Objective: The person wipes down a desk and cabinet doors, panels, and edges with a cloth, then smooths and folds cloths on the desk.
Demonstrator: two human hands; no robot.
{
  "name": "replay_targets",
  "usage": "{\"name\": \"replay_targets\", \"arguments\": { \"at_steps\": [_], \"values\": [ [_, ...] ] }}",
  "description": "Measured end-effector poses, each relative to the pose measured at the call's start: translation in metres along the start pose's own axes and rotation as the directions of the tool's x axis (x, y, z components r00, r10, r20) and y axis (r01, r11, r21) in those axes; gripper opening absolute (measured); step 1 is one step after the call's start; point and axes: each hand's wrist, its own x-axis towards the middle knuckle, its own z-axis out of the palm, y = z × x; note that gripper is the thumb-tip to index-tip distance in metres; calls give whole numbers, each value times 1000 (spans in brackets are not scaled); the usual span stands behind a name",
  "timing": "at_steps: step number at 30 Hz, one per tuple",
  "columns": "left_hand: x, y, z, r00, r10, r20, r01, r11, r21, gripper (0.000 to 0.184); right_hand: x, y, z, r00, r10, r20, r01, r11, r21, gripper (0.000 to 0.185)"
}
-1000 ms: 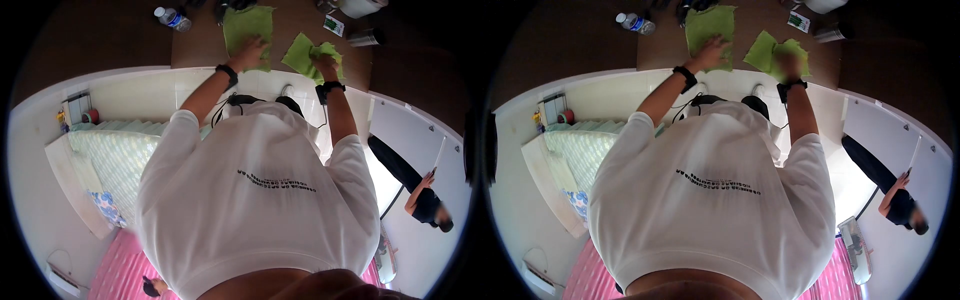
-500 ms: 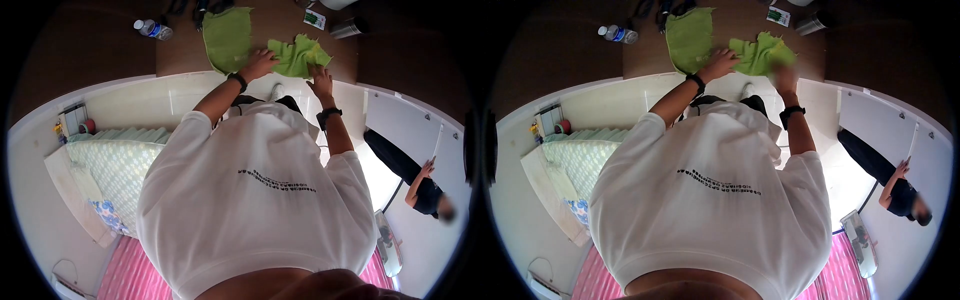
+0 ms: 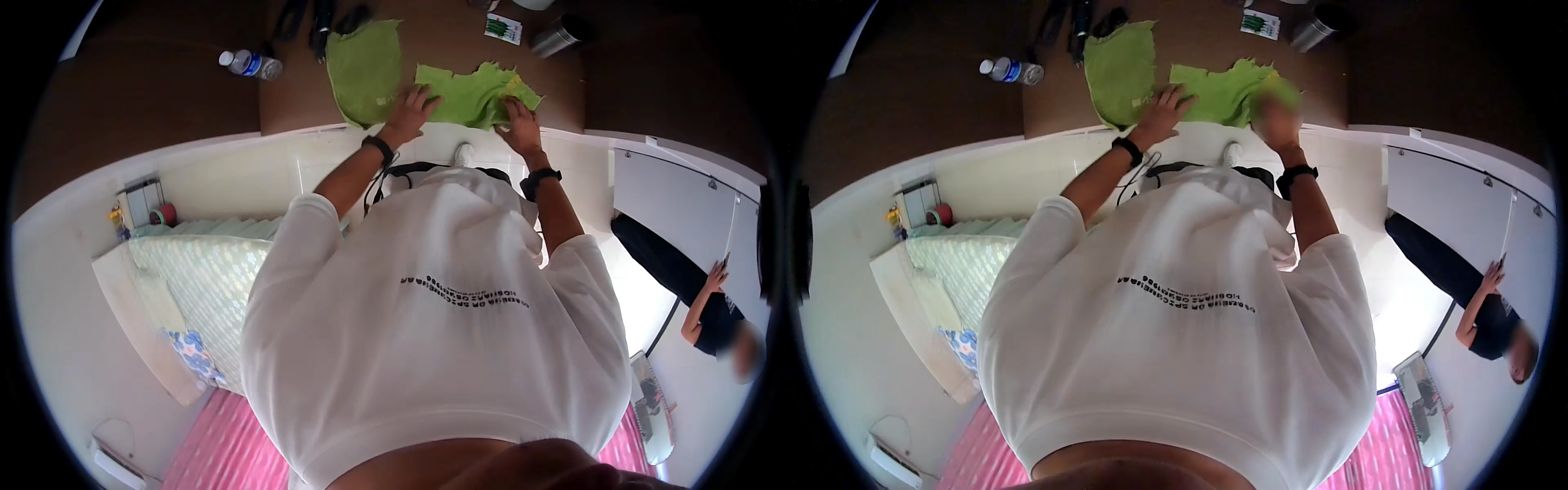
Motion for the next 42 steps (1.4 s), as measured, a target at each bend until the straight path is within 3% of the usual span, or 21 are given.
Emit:
{"name": "replay_targets", "arguments": {
  "at_steps": [2, 6, 9, 11, 12, 13, 15, 17, 18, 20, 22, 24, 25, 27, 29, 32, 34, 37, 38, 40, 42],
  "values": [
    [8, 11, -5, 987, -106, 120, 121, 985, -125, 55, -12, -13, -13, 987, 87, 135, -65, 985, -159, 59],
    [13, 1, -22, 994, -36, 103, 61, 966, -251, 42, -16, 15, 36, 999, 53, 2, -50, 961, -272, 44],
    [12, -26, -19, 996, 19, 87, 9, 952, -305, 36, -14, 11, 31, 999, -36, -24, 32, 992, -123, 30],
    [18, -55, -53, 974, -196, 117, 227, 777, -588, 26, -6, 0, 21, 993, -80, -88, 82, 996, 18, 15],
    [28, -65, -83, 950, -288, 123, 292, 673, -679, 23, 4, 4, 22, 999, -30, -10, 32, 959, 282, 13],
    [33, -72, -126, 926, -360, 118, 335, 632, -699, 21, 3, -1, 25, 996, 1, 90, -49, 847, 530, 11],
    [42, -88, -138, 923, -381, -47, 243, 675, -697, 24, 28, -25, -9, 986, -67, 155, -46, 778, 627, 10],
    [65, -108, -197, 943, -329, -41, 208, 681, -702, 37, 48, -64, -35, 948, 97, 302, -313, 130, 941, 19],
    [73, -117, -220, 959, -280, -49, 164, 685, -710, 51, 62, -85, -59, 920, 122, 373, -382, 64, 922, 22],
    [119, -128, -201, 978, -152, -144, 55, 851, -523, 44, 67, -82, -50, 854, 130, 503, -514, 63, 856, 22],
    [140, -118, -176, 971, -228, -74, 163, 853, -496, 44, 71, -76, -31, 769, 141, 623, -635, 67, 769, 22],
    [151, -122, -124, 951, -308, -13, 266, 841, -471, 43, 69, -55, -3, 655, 230, 720, -752, 293, 590, 28],
    [146, -130, -71, 969, -245, -43, 200, 872, -446, 47, 69, -51, 4, 655, 230, 720, -752, 293, 590, 28],
    [128, -122, -35, 981, -177, -81, 128, 898, -420, 50, 72, -39, 12, 634, 284, 719, -699, 609, 376, 36],
    [85, -97, -40, 960, -280, -14, 254, 891, -376, 34, 70, -38, 16, 657, 290, 695, -691, 601, 402, 44],
    [18, -96, -2, 958, -285, 23, 260, 836, -484, 46, 59, -56, 6, 685, 397, 611, -683, 643, 347, 57],
    [-21, -99, -17, 950, -300, 92, 308, 834, -459, 47, 59, -59, 13, 825, 428, 368, -523, 826, 212, 72],
    [-51, -108, -30, 923, -370, 105, 366, 760, -537, 48, 74, -74, 11, 783, 482, 395, -566, 814, 131, 84],
    [-57, -114, -23, 776, -575, 260, 626, 651, -430, 54, 82, -75, 13, 793, 471, 385, -554, 822, 135, 84],
    [-75, -125, -2, 552, -749, 366, 833, 475, -284, 61, 96, -79, 25, 803, 565, 191, -589, 802, 103, 94],
    [-96, -132, 32, 531, -810, 247, 835, 451, -316, 75, 122, -75, 31, 815, 556, 166, -577, 806, 131, 94]
  ]
}}
